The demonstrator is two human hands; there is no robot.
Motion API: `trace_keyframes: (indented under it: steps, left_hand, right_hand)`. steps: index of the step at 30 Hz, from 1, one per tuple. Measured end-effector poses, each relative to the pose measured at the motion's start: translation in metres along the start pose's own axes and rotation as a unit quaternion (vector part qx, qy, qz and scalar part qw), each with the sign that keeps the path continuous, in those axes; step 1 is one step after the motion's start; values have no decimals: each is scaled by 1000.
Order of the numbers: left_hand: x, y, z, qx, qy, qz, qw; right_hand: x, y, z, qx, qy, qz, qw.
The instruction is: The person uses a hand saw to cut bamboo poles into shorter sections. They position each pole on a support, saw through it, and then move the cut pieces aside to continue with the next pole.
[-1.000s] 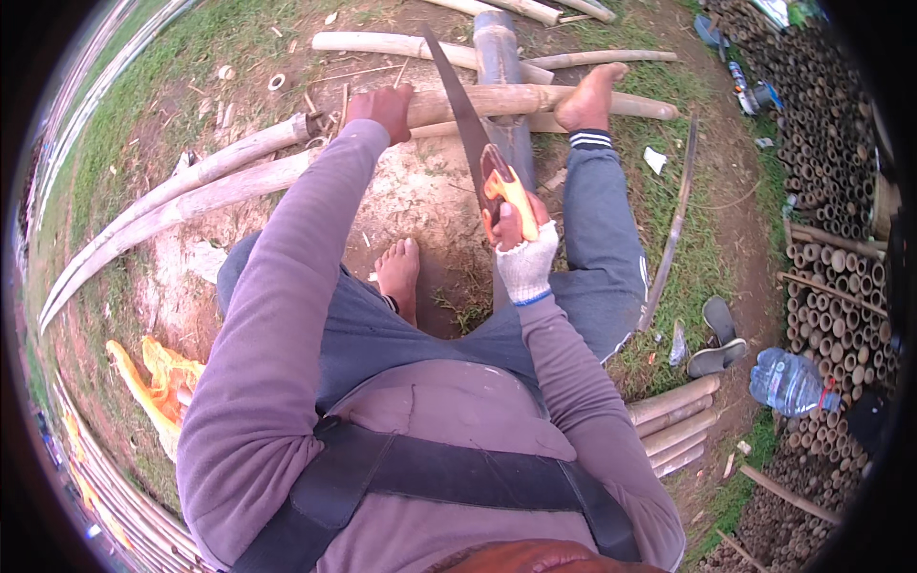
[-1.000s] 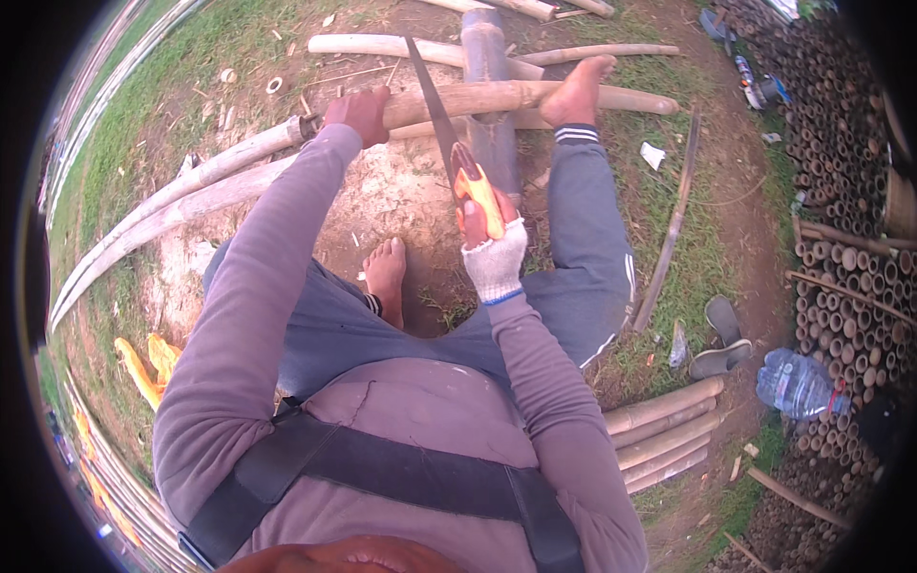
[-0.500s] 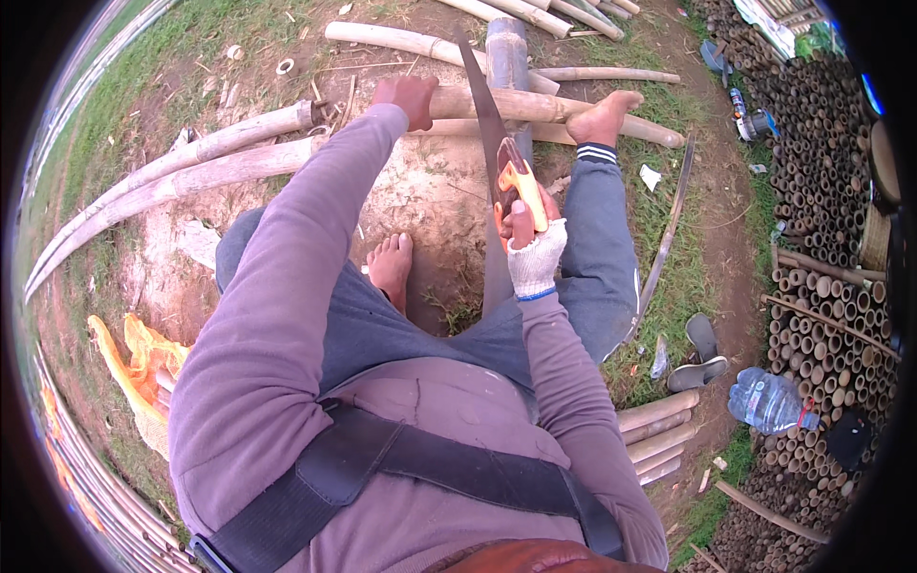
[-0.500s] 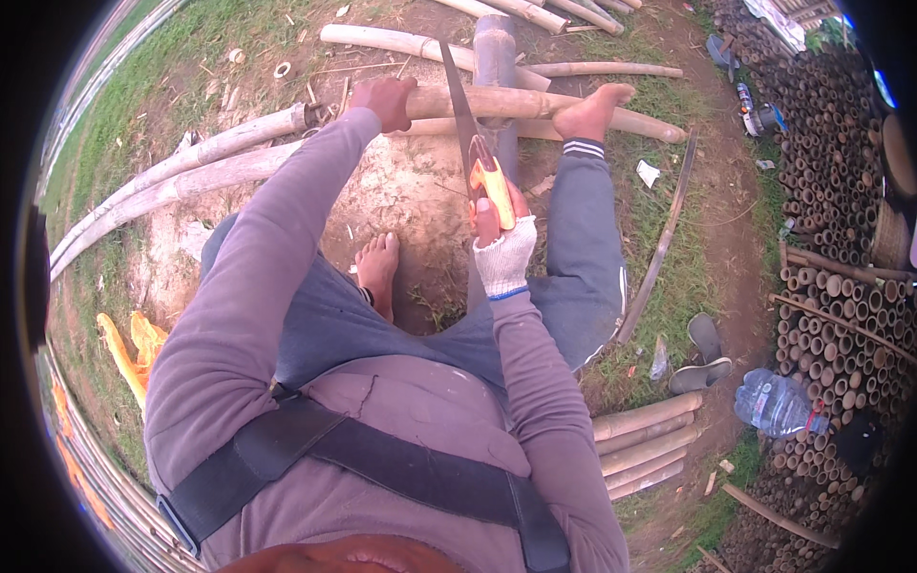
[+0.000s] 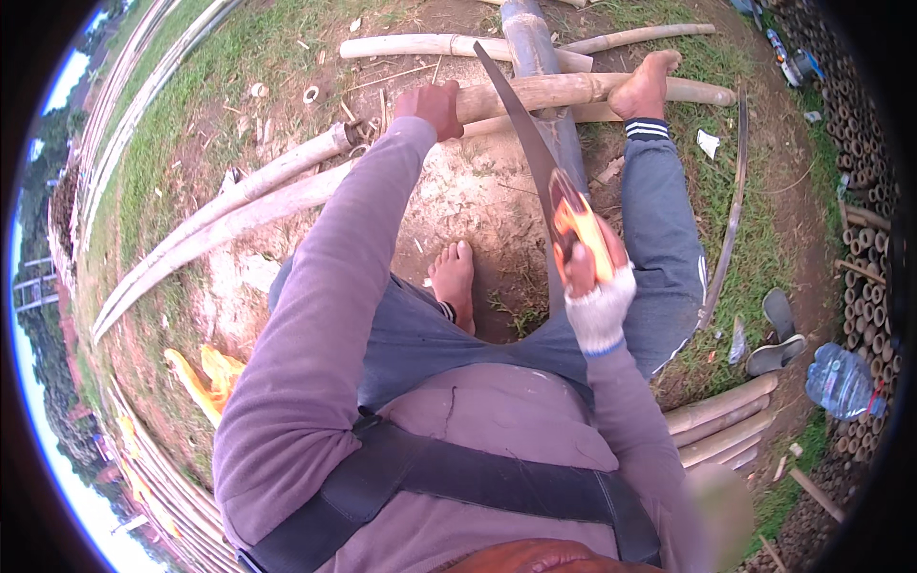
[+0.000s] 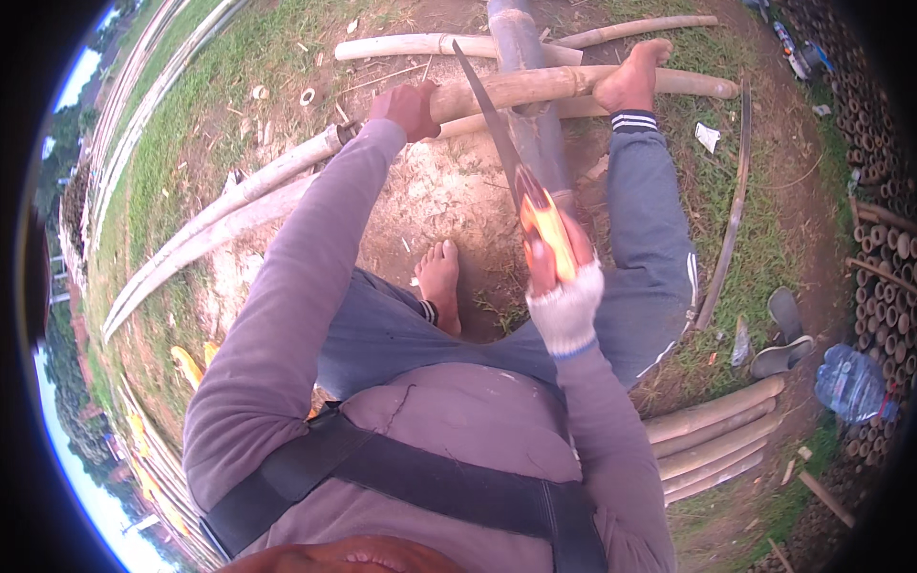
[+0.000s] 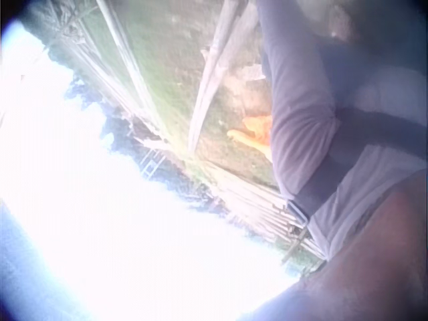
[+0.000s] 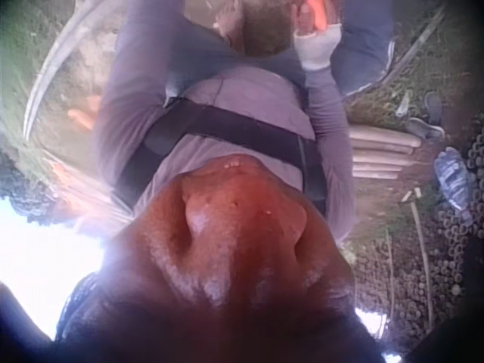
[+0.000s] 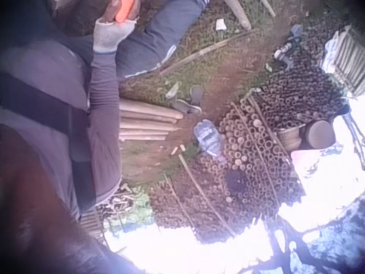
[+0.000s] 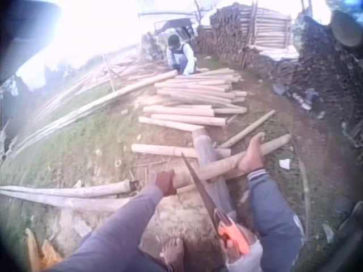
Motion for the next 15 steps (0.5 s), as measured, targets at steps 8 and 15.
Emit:
trace_keyframes:
  steps: [8, 15]
  left_hand:
    - [-2, 2, 10, -5, 24, -6, 1000]
    - [9, 12, 9, 22, -10, -7, 1000]
  right_hand:
    - [-2, -15, -16, -10, 21, 29, 999]
    - [13, -53, -58, -18, 21, 71, 997]
Point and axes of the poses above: each hand's wrist, its own z-axis away from the middle knuckle, its own y-axis out of the back of the hand, x = y × z, the point moved 7 cm from there along -z, towards the middle knuckle, and after that the axes turned 13 degrees about x, right-handed, at the moved point
